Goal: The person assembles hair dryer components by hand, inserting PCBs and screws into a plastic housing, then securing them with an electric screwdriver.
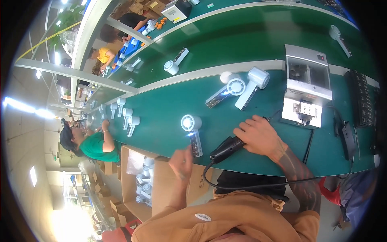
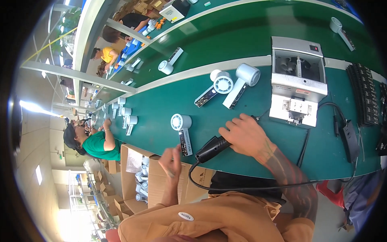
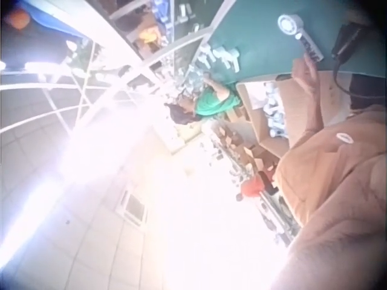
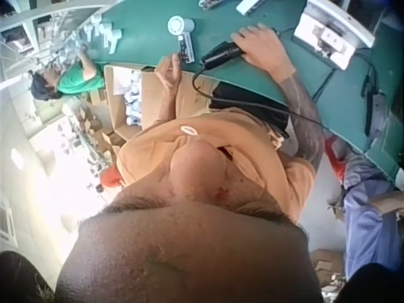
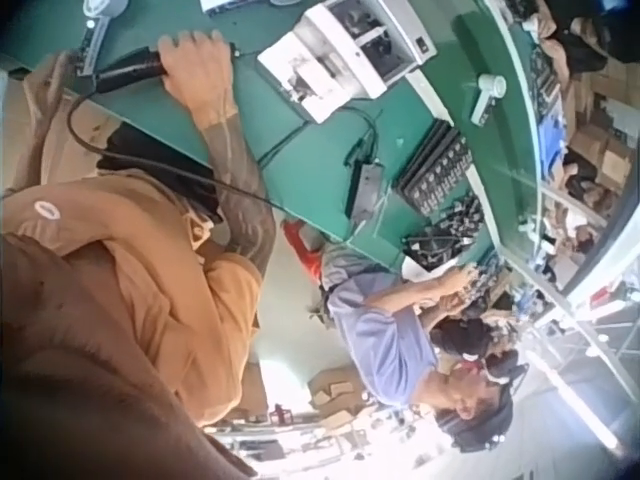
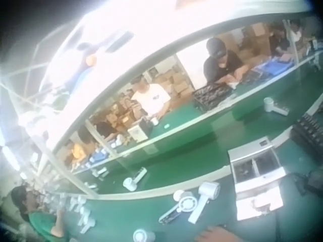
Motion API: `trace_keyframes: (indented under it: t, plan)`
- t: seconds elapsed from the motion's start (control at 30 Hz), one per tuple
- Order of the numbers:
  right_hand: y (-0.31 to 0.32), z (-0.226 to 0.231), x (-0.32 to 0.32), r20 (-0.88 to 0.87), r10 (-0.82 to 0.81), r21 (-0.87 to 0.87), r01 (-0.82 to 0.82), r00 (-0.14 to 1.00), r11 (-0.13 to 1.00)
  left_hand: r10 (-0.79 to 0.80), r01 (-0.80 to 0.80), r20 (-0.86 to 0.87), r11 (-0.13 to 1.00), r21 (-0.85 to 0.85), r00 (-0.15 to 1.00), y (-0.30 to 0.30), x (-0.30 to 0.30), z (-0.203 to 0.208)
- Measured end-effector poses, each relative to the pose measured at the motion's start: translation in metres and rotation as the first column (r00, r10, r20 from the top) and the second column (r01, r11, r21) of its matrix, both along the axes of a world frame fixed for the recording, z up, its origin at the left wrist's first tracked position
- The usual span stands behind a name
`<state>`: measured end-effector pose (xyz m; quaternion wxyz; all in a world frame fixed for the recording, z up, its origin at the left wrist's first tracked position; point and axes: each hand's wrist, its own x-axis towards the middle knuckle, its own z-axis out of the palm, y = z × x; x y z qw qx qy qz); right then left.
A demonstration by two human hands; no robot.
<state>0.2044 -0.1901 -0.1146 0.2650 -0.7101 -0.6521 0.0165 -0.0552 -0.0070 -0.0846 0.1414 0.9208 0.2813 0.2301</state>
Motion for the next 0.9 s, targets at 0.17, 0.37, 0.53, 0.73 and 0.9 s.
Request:
trace_keyframes:
  t: [0.17,0.37,0.53,0.73,0.9]
  plan:
    - [-0.002,0.004,-0.001,-0.012,-0.008,-0.006,0.008,1.000,1.000,-0.087,0.089,0.168,0.996,-0.006,0.982,0.067,0.038,0.016]
    - [-0.001,0.002,-0.003,-0.028,-0.004,0.012,0.005,1.000,1.000,-0.368,0.244,-0.076,0.743,-0.624,0.927,0.110,0.054,0.018]
    - [-0.002,0.003,-0.002,-0.020,-0.012,-0.025,0.011,1.000,1.000,-0.411,0.274,-0.171,0.811,-0.517,0.895,0.096,0.060,0.025]
    - [0.001,-0.003,-0.003,-0.015,-0.017,0.004,0.017,1.000,1.000,-0.228,0.205,-0.103,0.959,-0.196,0.968,0.055,0.052,0.015]
    - [-0.004,0.004,-0.003,0.004,-0.008,-0.008,0.008,1.000,1.000,-0.256,0.247,-0.010,0.941,-0.230,0.967,0.058,0.056,0.008]
